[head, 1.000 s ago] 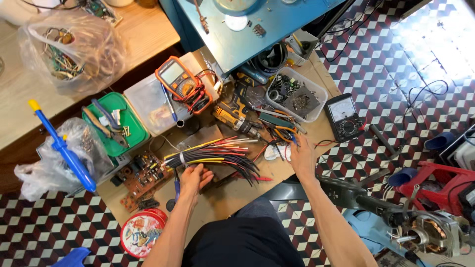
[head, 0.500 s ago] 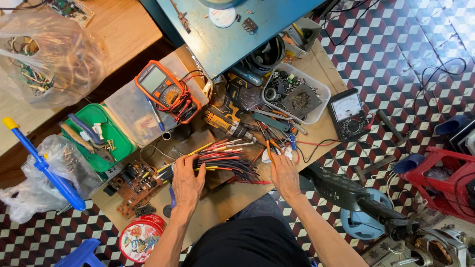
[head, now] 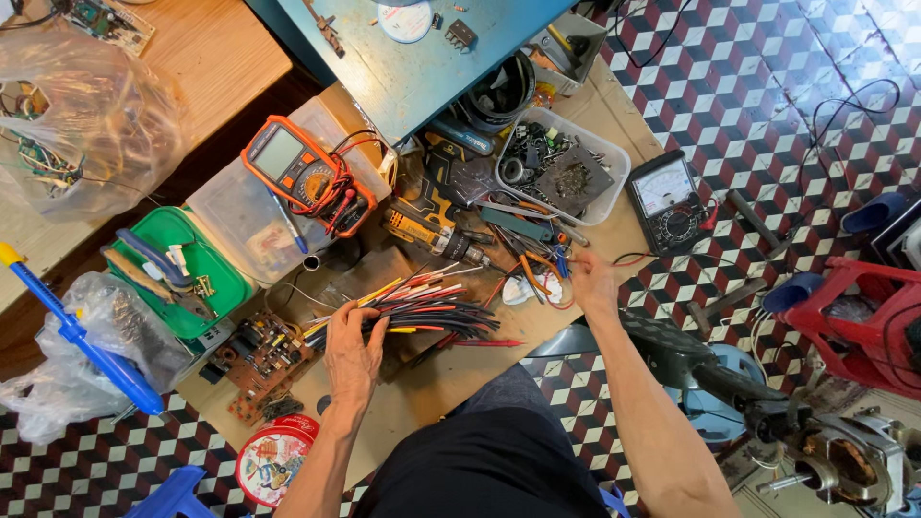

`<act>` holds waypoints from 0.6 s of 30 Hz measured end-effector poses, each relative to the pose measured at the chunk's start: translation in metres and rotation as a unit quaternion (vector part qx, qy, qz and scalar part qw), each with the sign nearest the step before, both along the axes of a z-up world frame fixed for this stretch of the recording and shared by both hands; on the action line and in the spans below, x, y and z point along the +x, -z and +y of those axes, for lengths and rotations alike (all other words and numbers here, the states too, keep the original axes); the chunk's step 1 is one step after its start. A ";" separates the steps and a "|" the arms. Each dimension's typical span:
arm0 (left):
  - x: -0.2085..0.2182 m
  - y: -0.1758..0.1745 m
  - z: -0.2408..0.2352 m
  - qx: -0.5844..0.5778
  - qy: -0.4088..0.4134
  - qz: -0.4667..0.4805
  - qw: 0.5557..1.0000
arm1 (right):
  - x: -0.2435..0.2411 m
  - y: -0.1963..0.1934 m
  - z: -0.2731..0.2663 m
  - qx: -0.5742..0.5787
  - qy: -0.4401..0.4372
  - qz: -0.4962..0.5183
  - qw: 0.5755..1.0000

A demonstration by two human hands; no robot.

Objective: The person strips insulation from multiple colored wires using wire cutters and then uses a multimeter to test continuity on the wires of a disassembled motor. The person handles the wires and probes throughout the clip.

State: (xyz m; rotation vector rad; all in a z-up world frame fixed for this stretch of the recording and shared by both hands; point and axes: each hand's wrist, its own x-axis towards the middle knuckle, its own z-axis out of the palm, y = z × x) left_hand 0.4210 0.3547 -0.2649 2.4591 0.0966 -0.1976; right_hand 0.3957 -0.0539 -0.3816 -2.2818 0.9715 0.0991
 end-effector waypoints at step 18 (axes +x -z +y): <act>-0.026 0.012 0.018 -0.061 0.016 -0.068 0.996 | -0.007 -0.091 0.102 -0.015 -0.180 -0.105 0.978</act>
